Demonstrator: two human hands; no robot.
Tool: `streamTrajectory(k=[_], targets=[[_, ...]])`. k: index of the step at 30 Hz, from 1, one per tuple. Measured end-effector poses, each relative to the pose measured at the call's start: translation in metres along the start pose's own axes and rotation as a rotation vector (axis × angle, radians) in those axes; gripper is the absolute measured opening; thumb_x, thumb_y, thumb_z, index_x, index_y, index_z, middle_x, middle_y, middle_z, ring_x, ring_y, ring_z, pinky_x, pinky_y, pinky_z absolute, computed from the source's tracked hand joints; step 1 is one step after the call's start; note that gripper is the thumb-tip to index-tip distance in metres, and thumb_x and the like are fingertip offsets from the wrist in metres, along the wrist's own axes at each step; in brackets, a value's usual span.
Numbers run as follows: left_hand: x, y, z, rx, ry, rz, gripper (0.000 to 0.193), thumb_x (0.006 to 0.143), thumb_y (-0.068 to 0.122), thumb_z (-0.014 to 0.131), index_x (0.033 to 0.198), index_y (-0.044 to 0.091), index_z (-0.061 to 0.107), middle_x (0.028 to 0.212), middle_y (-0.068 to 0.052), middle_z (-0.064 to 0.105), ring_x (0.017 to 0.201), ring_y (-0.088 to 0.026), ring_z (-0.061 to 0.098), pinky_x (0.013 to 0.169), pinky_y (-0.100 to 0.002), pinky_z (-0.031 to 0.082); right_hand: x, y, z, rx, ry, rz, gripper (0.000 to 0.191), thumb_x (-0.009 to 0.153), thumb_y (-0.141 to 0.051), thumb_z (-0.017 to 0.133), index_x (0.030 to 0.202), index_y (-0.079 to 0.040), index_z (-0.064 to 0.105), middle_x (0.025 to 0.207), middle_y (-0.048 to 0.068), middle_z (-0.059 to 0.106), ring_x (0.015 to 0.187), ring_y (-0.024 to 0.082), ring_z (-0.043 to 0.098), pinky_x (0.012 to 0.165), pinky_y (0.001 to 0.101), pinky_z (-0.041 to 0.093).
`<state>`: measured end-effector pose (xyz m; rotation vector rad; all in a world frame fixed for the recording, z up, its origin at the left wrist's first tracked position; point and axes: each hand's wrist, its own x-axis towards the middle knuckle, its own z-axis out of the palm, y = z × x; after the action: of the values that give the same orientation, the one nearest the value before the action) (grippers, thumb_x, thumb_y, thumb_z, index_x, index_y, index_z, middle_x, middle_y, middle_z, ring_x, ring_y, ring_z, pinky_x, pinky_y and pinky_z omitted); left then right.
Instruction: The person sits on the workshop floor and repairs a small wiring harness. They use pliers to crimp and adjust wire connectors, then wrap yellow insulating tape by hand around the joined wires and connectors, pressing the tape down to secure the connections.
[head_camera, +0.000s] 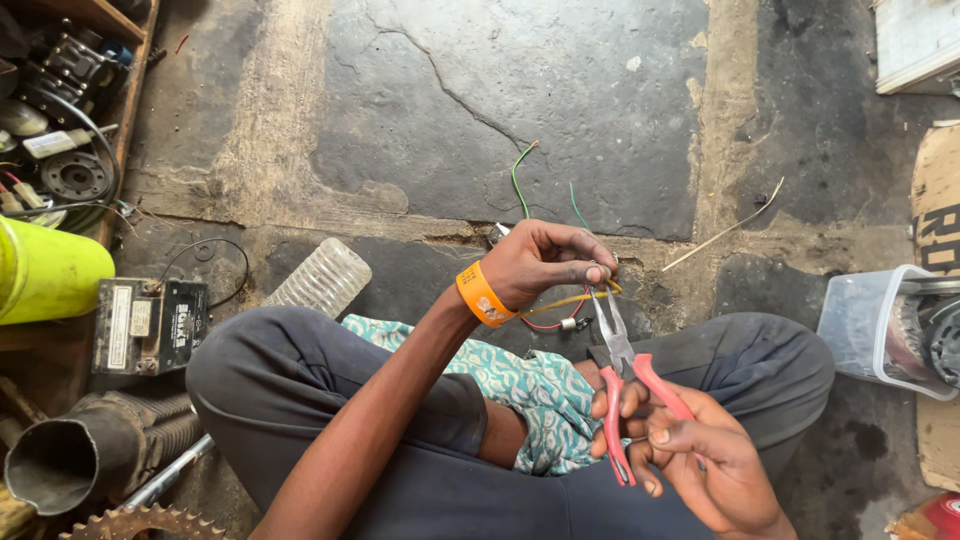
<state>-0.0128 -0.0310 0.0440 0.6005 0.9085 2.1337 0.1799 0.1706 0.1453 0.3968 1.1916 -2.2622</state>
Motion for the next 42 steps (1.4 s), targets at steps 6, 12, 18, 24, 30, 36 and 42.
streamTrajectory(k=[6,12,18,24,30,36,42], targets=[[0.004,-0.002,-0.005,0.005,0.043,-0.037,0.021,0.094,0.009,0.078,0.111,-0.002,0.075,0.106,-0.008,0.076,0.100,-0.014,0.072,0.093,-0.030,0.058,-0.003,0.002,-0.003,-0.080,0.051,-0.014,0.040,0.077,-0.007,0.055,0.111,0.014,0.054,0.119,0.032,0.063,0.093,0.035,0.072,0.052,0.0324,0.053],[0.003,-0.001,-0.007,0.043,0.030,-0.020,0.020,0.093,0.008,0.078,0.110,-0.001,0.075,0.107,-0.007,0.077,0.102,-0.013,0.071,0.093,-0.029,0.057,0.010,-0.004,-0.013,-0.115,0.073,-0.013,0.034,0.082,-0.008,0.055,0.110,0.011,0.056,0.107,0.032,0.069,0.069,0.024,0.066,0.048,0.0275,0.047],[0.005,-0.003,-0.011,0.081,0.015,0.037,0.018,0.095,0.009,0.078,0.110,-0.001,0.075,0.108,-0.005,0.074,0.103,-0.012,0.070,0.094,-0.029,0.057,0.017,-0.003,-0.017,-0.124,0.091,-0.014,0.028,0.082,-0.008,0.055,0.103,0.009,0.055,0.102,0.029,0.066,0.068,0.020,0.064,0.043,0.0232,0.042],[0.008,-0.011,-0.030,0.140,0.104,0.030,0.017,0.098,0.011,0.073,0.111,0.000,0.071,0.103,-0.004,0.075,0.096,-0.011,0.070,0.088,-0.029,0.058,0.043,0.008,-0.040,-0.112,0.150,-0.073,0.020,0.077,-0.005,0.055,0.096,0.004,0.054,0.101,0.023,0.062,0.070,0.021,0.062,0.050,0.0241,0.042],[0.014,-0.017,-0.065,0.740,0.437,0.040,0.017,0.096,0.017,0.072,0.105,0.004,0.071,0.092,-0.010,0.075,0.079,-0.018,0.069,0.071,-0.034,0.057,0.134,0.032,-0.062,-0.182,0.076,-0.158,0.019,0.072,-0.002,0.052,0.091,0.001,0.054,0.098,0.022,0.060,0.063,0.018,0.048,0.058,0.0307,0.046],[0.013,-0.035,-0.081,1.304,0.558,0.150,0.017,0.089,0.021,0.077,0.091,0.004,0.076,0.084,-0.017,0.073,0.078,-0.033,0.072,0.070,-0.042,0.056,0.149,0.048,-0.073,-0.021,0.035,-0.076,0.020,0.069,-0.001,0.050,0.089,0.000,0.053,0.096,0.019,0.060,0.068,0.020,0.052,0.062,0.0301,0.048],[0.014,-0.033,-0.082,0.780,0.715,-0.306,0.029,0.093,0.026,0.074,0.081,-0.001,0.075,0.066,-0.009,0.073,0.052,-0.012,0.069,0.050,-0.031,0.054,0.152,0.068,-0.072,-0.125,0.061,-0.153,0.020,0.070,0.006,0.046,0.088,0.000,0.054,0.096,0.017,0.059,0.067,0.020,0.054,0.060,0.0289,0.047]])
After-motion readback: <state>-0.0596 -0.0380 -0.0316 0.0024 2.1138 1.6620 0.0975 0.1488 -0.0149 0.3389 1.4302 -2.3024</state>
